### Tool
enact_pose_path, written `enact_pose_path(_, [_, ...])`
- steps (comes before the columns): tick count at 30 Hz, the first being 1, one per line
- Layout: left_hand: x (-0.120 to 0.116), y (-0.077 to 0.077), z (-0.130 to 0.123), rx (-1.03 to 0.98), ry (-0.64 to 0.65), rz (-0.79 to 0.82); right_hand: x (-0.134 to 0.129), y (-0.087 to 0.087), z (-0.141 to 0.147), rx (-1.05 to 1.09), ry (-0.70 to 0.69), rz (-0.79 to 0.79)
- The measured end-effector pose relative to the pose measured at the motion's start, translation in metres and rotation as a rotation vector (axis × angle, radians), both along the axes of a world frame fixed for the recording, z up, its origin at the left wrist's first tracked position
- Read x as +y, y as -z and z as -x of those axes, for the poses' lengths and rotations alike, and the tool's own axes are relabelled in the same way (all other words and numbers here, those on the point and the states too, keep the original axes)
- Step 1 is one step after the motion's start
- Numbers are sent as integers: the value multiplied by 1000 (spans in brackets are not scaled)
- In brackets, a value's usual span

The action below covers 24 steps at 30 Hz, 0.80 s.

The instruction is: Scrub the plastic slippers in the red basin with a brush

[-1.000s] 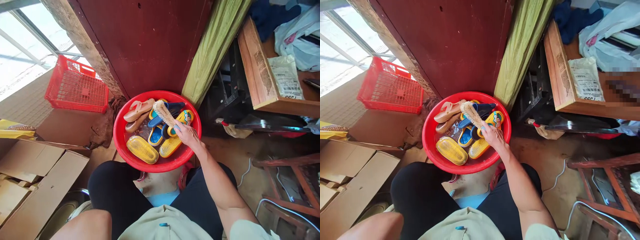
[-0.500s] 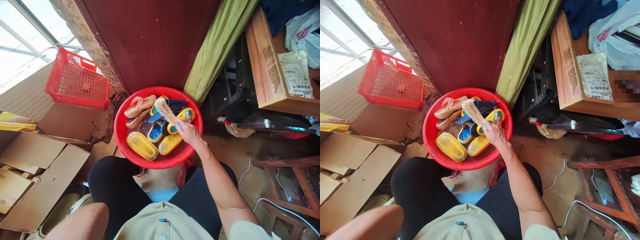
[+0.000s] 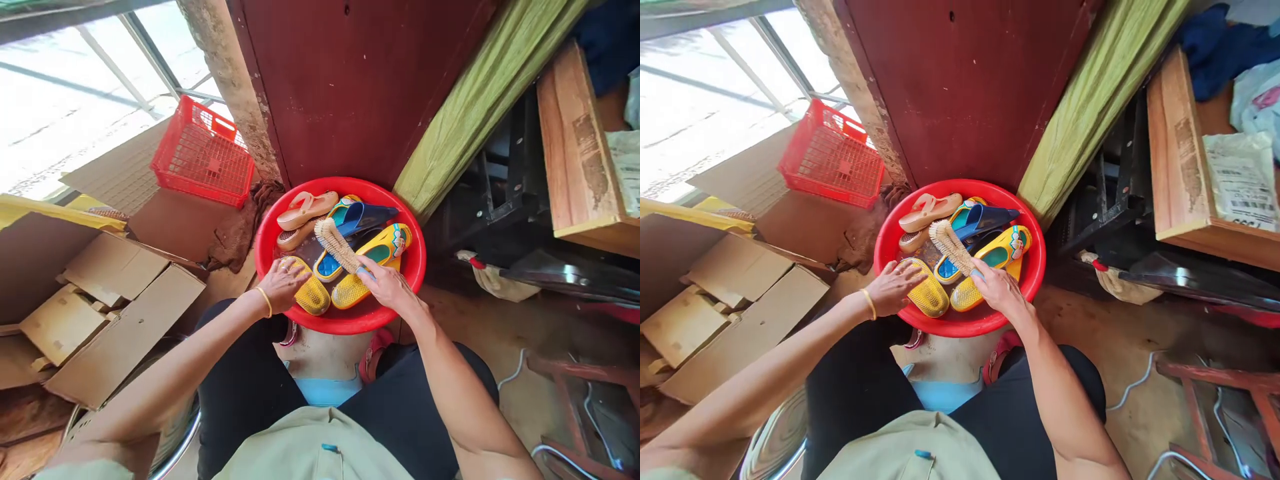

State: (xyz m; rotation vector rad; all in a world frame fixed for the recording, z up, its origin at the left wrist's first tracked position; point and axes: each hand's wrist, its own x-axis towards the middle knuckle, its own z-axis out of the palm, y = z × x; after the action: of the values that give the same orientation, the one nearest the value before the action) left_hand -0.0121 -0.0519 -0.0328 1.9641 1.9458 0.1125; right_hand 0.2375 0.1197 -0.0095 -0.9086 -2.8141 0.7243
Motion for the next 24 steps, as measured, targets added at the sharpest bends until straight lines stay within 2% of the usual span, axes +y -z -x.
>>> enact_pose_path(2, [9,21,1,234,11,205,-3,3,1,-32,0,-11])
enact_pose_path(3, [15,32,1,275,15,236,-3,4,1,-52,1,-17])
enact_pose_path(6, [32,56,1,291,18,239,-4,9,3,-94,-9,-14])
enact_pose_path(8, [38,63,2,283,38,195,-5,13,6,-122,-23,-3])
enact_pose_path(11, [40,62,4,282,52,77,-6,21,10,-180,-38,11])
enact_pose_path(15, [42,51,10,249,-56,-65,-4,29,17,-201,-23,30])
enact_pose_path(17, [43,46,13,223,-81,-79,-3,31,20,-202,-20,58])
enact_pose_path(21, [41,44,16,179,-42,-54,-3,33,23,-223,-34,114])
enact_pose_path(24, [35,45,13,147,-57,4,-4,34,22,-216,-25,73])
